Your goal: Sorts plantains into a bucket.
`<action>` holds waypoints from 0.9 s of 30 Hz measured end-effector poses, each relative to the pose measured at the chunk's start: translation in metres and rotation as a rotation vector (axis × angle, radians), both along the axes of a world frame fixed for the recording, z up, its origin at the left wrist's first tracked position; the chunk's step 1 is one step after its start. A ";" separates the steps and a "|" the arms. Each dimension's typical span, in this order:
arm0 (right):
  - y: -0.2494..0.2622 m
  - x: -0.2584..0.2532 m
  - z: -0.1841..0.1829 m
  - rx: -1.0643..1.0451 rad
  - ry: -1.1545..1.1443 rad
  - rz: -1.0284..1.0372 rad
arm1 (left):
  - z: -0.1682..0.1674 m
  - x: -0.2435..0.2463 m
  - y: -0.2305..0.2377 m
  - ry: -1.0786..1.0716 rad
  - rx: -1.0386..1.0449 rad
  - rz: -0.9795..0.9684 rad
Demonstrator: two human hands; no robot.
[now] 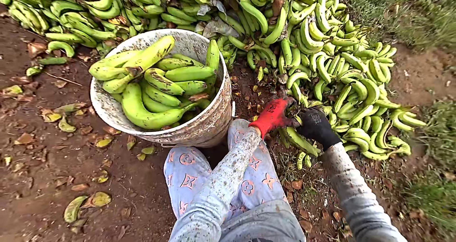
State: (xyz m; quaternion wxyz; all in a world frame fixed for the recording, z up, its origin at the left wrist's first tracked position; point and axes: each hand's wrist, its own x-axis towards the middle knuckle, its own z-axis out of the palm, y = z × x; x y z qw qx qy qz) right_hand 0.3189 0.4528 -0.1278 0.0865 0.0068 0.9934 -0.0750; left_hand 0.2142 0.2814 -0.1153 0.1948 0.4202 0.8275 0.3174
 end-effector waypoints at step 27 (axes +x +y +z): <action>-0.046 0.096 -0.082 -1.487 -0.133 -0.752 | -0.050 0.069 0.017 0.085 -0.437 -0.269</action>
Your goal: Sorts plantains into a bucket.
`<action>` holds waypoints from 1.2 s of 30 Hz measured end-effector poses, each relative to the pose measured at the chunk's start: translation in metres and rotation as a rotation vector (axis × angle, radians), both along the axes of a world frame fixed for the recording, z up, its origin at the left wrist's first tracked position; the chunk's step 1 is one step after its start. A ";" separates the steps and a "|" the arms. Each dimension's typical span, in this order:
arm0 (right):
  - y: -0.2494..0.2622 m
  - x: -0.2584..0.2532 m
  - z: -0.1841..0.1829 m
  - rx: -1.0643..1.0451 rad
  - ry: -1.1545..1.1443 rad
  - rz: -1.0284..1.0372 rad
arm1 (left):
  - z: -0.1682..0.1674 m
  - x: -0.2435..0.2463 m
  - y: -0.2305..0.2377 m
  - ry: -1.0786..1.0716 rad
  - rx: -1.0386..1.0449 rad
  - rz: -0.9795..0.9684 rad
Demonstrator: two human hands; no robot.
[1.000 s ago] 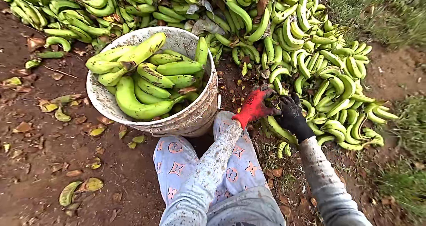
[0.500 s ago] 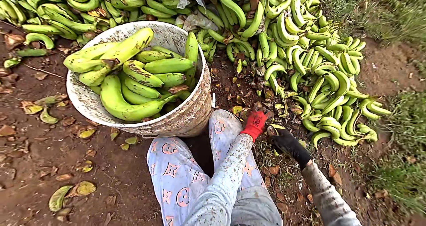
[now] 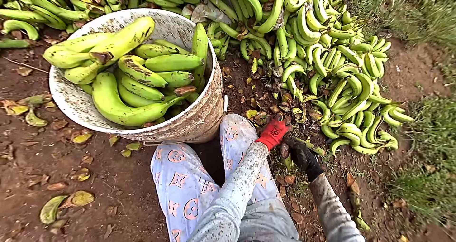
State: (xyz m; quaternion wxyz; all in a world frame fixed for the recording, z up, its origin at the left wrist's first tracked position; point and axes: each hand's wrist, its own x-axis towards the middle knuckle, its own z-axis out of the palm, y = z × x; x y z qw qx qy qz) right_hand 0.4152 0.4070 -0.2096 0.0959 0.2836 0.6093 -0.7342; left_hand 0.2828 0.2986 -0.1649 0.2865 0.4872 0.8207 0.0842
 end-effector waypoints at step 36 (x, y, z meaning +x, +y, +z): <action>0.032 0.073 0.024 0.696 -0.284 0.109 | 0.012 -0.041 -0.021 -0.560 0.674 1.367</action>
